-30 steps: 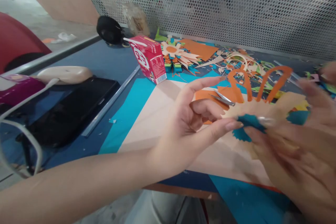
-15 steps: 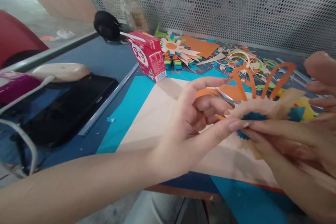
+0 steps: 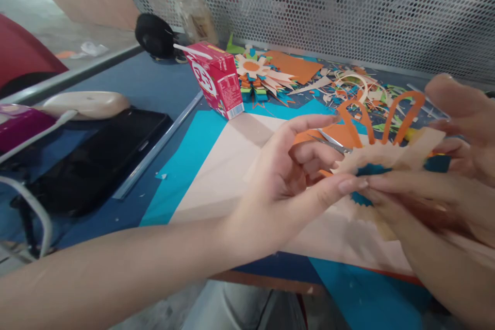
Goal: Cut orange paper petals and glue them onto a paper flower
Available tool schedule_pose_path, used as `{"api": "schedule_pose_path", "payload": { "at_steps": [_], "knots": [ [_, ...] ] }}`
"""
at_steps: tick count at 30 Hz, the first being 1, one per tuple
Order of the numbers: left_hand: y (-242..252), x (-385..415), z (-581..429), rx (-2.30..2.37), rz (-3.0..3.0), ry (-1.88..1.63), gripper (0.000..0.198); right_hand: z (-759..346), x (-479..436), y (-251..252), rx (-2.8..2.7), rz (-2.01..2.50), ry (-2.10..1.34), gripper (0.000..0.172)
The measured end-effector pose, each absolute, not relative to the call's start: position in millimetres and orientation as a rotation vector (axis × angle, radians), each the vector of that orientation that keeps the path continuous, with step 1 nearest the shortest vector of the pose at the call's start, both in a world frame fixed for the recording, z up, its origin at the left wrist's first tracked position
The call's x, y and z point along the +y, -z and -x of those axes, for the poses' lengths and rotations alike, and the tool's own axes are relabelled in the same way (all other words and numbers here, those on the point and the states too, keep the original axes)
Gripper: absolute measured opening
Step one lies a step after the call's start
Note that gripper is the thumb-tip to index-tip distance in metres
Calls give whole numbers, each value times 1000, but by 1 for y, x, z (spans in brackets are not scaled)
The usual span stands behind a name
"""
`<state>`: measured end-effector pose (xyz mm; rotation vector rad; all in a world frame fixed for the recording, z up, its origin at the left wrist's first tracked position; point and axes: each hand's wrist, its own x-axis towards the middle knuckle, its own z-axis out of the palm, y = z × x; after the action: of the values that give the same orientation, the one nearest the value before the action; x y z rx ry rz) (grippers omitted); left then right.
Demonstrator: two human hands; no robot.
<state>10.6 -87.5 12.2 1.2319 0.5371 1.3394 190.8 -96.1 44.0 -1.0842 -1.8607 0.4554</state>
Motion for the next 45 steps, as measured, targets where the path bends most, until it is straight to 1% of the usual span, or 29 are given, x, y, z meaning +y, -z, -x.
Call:
{"api": "schedule_pose_path", "payload": {
  "at_steps": [2, 4, 10, 14, 19, 27, 30, 34, 38, 45],
  "knots": [
    [-12, -88, -11, 534, -1194, -1318, 41, -192, -99, -45, -1985, 1071, -249, 23],
    [-12, -88, -12, 519, -1150, -1283, 40, -191, -99, -46, -2100, 1050, -52, 15],
    [-11, -89, -13, 485, -1073, -1141, 47, -189, -98, -46, -2138, 1050, 55, 16],
    [-11, -89, -13, 477, -1083, -1111, 53, -191, -98, -45, -2154, 1025, 36, 16],
    [-11, -89, -14, 452, -1137, -1113, 55, -191, -99, -48, -2141, 1044, 11, 15],
    [-11, -90, -16, 547, -1153, -1112, 66, -184, -101, -44, -2100, 1053, 79, 13],
    [-9, -91, -16, 545, -1175, -1106, 65, -182, -102, -41, -2047, 1066, 69, 11],
    [-6, -91, -18, 514, -1181, -1136, 61, -178, -102, -41, -1996, 1086, 16, 6],
    [-5, -92, -19, 481, -1156, -1137, 62, -172, -101, -43, -1941, 1130, -48, 4],
    [-4, -93, -20, 393, -1088, -1104, 68, -166, -103, -42, -1829, 1072, -351, 8]
  ]
}}
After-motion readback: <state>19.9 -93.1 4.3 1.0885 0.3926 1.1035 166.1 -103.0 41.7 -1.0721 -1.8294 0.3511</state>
